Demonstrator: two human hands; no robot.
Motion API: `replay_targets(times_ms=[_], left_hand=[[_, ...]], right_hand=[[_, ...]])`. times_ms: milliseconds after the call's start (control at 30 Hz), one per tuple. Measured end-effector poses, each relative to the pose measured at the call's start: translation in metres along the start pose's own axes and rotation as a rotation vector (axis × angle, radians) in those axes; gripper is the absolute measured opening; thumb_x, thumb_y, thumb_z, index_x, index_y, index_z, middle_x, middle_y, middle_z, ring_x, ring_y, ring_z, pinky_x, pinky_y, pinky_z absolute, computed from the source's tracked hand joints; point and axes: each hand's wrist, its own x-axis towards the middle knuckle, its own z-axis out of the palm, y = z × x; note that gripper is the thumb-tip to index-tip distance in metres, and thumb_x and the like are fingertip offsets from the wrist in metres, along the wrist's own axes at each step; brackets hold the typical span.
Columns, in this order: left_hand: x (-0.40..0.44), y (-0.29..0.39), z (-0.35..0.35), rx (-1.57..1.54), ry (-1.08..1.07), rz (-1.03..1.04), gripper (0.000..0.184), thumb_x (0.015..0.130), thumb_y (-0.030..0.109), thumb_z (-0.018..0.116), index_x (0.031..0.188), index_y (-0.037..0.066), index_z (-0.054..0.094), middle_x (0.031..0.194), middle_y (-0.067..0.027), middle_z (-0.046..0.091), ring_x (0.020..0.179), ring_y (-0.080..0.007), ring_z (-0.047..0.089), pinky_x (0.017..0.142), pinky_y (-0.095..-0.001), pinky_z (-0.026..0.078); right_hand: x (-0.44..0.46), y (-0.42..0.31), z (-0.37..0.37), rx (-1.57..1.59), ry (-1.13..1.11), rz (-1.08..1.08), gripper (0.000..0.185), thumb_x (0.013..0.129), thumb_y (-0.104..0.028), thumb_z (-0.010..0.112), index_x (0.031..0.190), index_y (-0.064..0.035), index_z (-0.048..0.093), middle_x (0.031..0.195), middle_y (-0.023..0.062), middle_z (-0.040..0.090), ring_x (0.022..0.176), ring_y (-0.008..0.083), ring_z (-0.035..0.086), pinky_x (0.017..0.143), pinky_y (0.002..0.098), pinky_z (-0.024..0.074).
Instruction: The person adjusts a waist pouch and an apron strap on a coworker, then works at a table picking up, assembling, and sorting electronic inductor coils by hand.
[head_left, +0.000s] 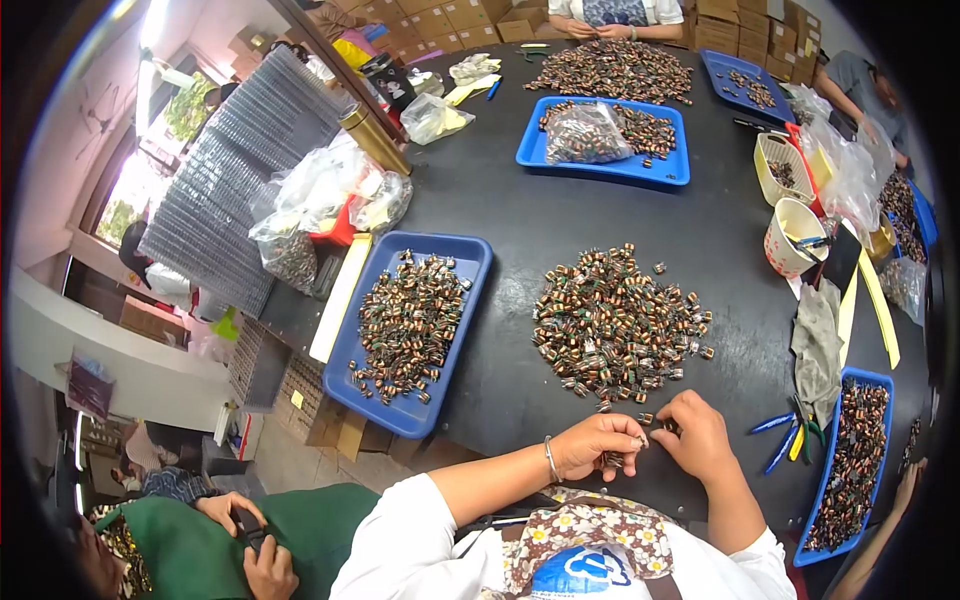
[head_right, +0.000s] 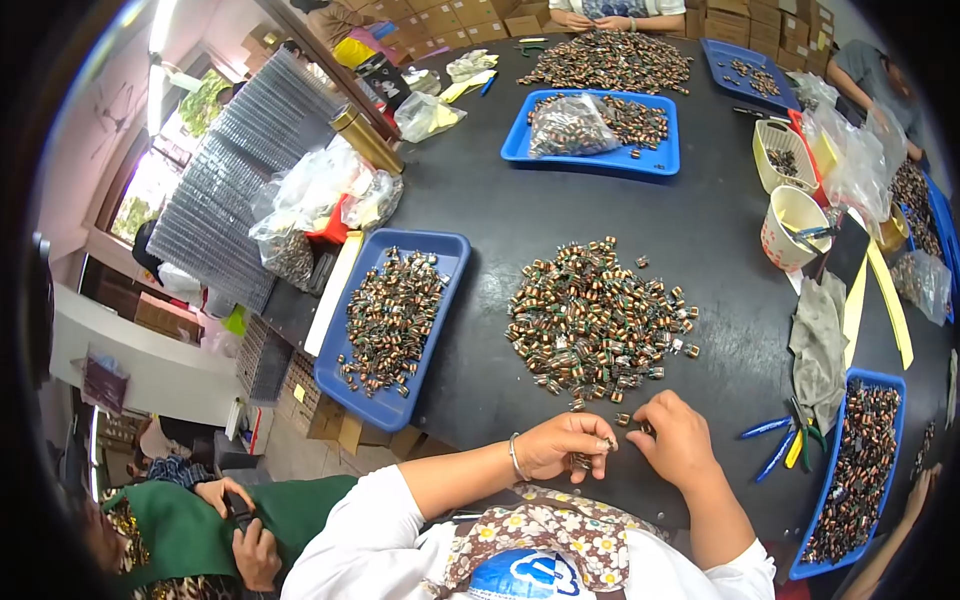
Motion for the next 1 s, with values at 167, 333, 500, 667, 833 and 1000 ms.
replay_targets(times_ms=[167, 333, 500, 667, 833, 1000], left_hand=[[-0.003, -0.004, -0.004, -0.037, -0.027, 0.003, 0.013, 0.085, 0.017, 0.058, 0.093, 0.007, 0.057, 0.079, -0.0038, 0.06, 0.066, -0.0119, 0.061, 0.043, -0.0194, 0.041], [0.003, -0.001, 0.003, -0.038, 0.031, 0.046, 0.012, 0.085, 0.016, 0.06, 0.093, 0.008, 0.055, 0.081, -0.0035, 0.06, 0.059, -0.0088, 0.056, 0.04, -0.0184, 0.037], [0.014, -0.009, 0.017, 0.219, 0.195, 0.203, 0.014, 0.084, 0.014, 0.06, 0.094, 0.007, 0.054, 0.082, -0.003, 0.061, 0.055, -0.0068, 0.054, 0.04, -0.0178, 0.037], [0.015, -0.013, 0.026, 0.386, 0.291, 0.239, 0.014, 0.086, 0.013, 0.059, 0.096, 0.007, 0.052, 0.082, -0.0032, 0.059, 0.055, -0.0064, 0.053, 0.041, -0.0176, 0.038], [0.014, -0.021, 0.021, 0.387, 0.312, 0.317, 0.017, 0.084, 0.013, 0.058, 0.097, 0.005, 0.049, 0.08, -0.0055, 0.059, 0.054, -0.0093, 0.054, 0.04, -0.0199, 0.038], [0.0, -0.024, 0.022, 0.384, 0.352, 0.297, 0.02, 0.081, 0.014, 0.059, 0.095, 0.005, 0.05, 0.076, -0.0044, 0.059, 0.05, -0.0089, 0.053, 0.038, -0.0198, 0.037]], right_hand=[[-0.003, 0.008, 0.007, 0.127, -0.008, 0.024, 0.021, 0.066, -0.003, 0.071, 0.082, -0.0045, 0.059, 0.082, 0.0074, 0.056, 0.068, 0.0244, 0.059, 0.061, 0.0323, 0.0478], [-0.006, 0.018, 0.006, 0.396, 0.055, 0.07, 0.015, 0.071, 0.003, 0.066, 0.082, -0.0022, 0.058, 0.084, 0.0081, 0.059, 0.069, 0.0187, 0.06, 0.061, 0.0274, 0.0477], [-0.013, 0.013, 0.0, 0.649, -0.033, 0.172, 0.013, 0.075, 0.005, 0.061, 0.087, 0.001, 0.06, 0.086, 0.0076, 0.062, 0.076, 0.0133, 0.061, 0.065, 0.0252, 0.0483], [-0.018, 0.011, 0.004, 0.774, -0.024, 0.099, 0.016, 0.076, 0.006, 0.059, 0.091, 0.0018, 0.062, 0.088, 0.0082, 0.062, 0.079, 0.0141, 0.061, 0.069, 0.0252, 0.0487], [-0.018, 0.008, 0.016, 0.804, 0.011, 0.023, 0.014, 0.073, 0.009, 0.057, 0.085, 0.0022, 0.061, 0.089, 0.0081, 0.057, 0.078, 0.015, 0.058, 0.069, 0.0245, 0.0476], [-0.022, 0.008, 0.029, 0.895, -0.054, 0.031, 0.015, 0.072, 0.011, 0.057, 0.084, 0.0019, 0.06, 0.089, 0.0067, 0.054, 0.076, 0.014, 0.057, 0.069, 0.0242, 0.0473]])
